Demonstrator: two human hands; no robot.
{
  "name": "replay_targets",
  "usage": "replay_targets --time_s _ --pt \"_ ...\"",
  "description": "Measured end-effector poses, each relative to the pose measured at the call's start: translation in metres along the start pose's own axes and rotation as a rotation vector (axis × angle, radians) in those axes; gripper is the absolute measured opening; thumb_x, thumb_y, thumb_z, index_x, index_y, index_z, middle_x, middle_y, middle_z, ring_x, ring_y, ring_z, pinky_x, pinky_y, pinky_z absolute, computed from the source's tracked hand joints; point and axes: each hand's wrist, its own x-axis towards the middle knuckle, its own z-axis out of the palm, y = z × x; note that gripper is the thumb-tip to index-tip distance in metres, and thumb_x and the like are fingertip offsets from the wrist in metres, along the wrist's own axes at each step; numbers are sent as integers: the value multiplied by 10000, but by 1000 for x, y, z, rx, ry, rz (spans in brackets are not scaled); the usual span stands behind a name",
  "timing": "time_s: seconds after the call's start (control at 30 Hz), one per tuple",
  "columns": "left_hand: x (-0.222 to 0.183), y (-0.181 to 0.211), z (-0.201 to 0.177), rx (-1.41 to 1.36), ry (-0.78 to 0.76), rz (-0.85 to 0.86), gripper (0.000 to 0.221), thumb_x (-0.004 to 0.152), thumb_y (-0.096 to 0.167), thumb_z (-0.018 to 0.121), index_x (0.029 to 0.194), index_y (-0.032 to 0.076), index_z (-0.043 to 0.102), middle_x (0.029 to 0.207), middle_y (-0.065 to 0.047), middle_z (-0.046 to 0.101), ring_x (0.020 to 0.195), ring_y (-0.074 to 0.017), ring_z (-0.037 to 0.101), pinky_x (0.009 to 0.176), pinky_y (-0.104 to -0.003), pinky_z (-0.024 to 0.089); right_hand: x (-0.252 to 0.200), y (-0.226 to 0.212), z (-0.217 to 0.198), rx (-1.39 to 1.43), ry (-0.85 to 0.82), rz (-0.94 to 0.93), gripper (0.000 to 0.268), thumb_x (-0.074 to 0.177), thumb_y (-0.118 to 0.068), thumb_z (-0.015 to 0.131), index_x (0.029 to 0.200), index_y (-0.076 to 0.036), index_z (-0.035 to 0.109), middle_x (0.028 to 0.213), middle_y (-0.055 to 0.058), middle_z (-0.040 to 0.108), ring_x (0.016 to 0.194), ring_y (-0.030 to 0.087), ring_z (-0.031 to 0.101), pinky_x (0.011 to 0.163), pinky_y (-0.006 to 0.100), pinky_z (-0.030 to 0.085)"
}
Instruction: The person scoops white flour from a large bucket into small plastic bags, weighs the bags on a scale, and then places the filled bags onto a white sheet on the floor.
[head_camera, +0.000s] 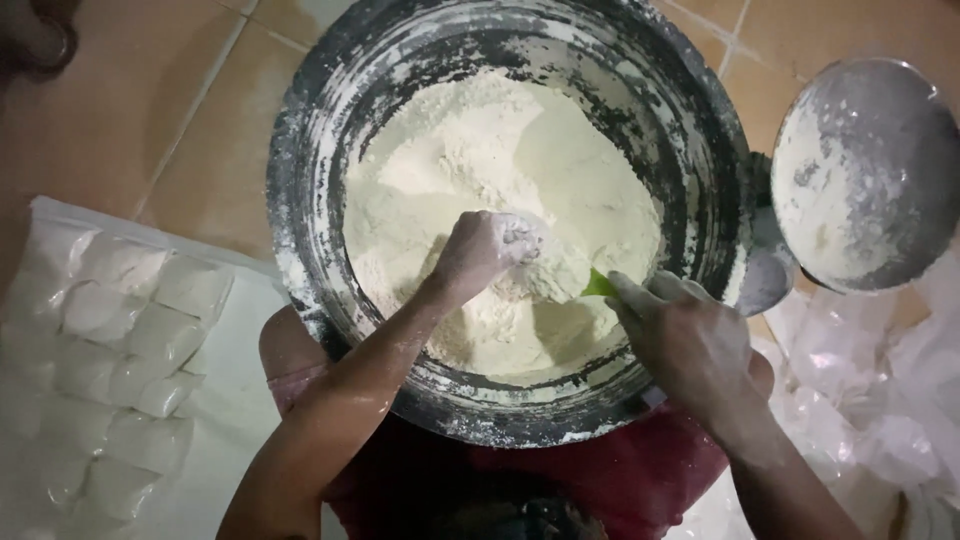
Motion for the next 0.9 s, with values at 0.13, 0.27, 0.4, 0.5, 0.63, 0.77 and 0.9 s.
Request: replay_targets --time_s 0.13,0.27,0.4,0.5,0.63,0.77,0.9 --pt "2 -18 9 -15 54 62 120 818 242 756 816 123 766 731 -137 738 755 -384 753 634 -536 564 18 -30 -22 -162 73 -208 242 968 -306 544 1083 -377 745 817 3 686 723 240 719 528 398 576" --pt "-6 -15 8 -65 64 119 227 861 256 741 728 74 709 660 -159 700 640 -386 722 566 -499 529 55 -39 0 -358 36 -390 189 870 -154 586 851 -212 764 742 20 672 664 229 683 459 362 488" --pt "5 -11 9 142 115 166 272 774 281 769 680 42 681 605 -196 650 650 -430 707 575 -492 547 82 -71 -9 -343 36 -428 213 848 -103 602 777 -188 783 672 61 684 612 242 674 462 369 470" --pt "7 -16 18 58 103 -103 402 785 474 701 695 82 730 692 -145 713 777 -406 731 645 -568 488 93 -95 -28 -503 -69 -528 255 874 -56 614 737 -203 770 628 -2 684 573 185 641 458 333 448" --pt "5 -26 19 -759 105 346 248 933 256 588 719 132 570 744 -55 567 789 -241 543 724 -412 454 96 -115 -53 -601 -163 -565 210 883 -110 678 718 -192 779 631 -5 710 595 183 663 495 312 436" --pt "0 -10 1 44 157 20 144 860 275 656 771 187 729 776 -44 752 868 -305 749 757 -464 583 89 -110 -83 -615 -268 -534 233 958 -99 627 780 -148 770 652 21 707 614 205 670 514 312 407" --pt "-9 4 -14 -41 143 -53 169 877 335 679 867 217 800 794 -50 768 873 -350 757 770 -481 611 61 -55 -109 -495 -65 -431 254 951 -197 660 713 -186 750 659 28 720 678 225 715 555 361 554"
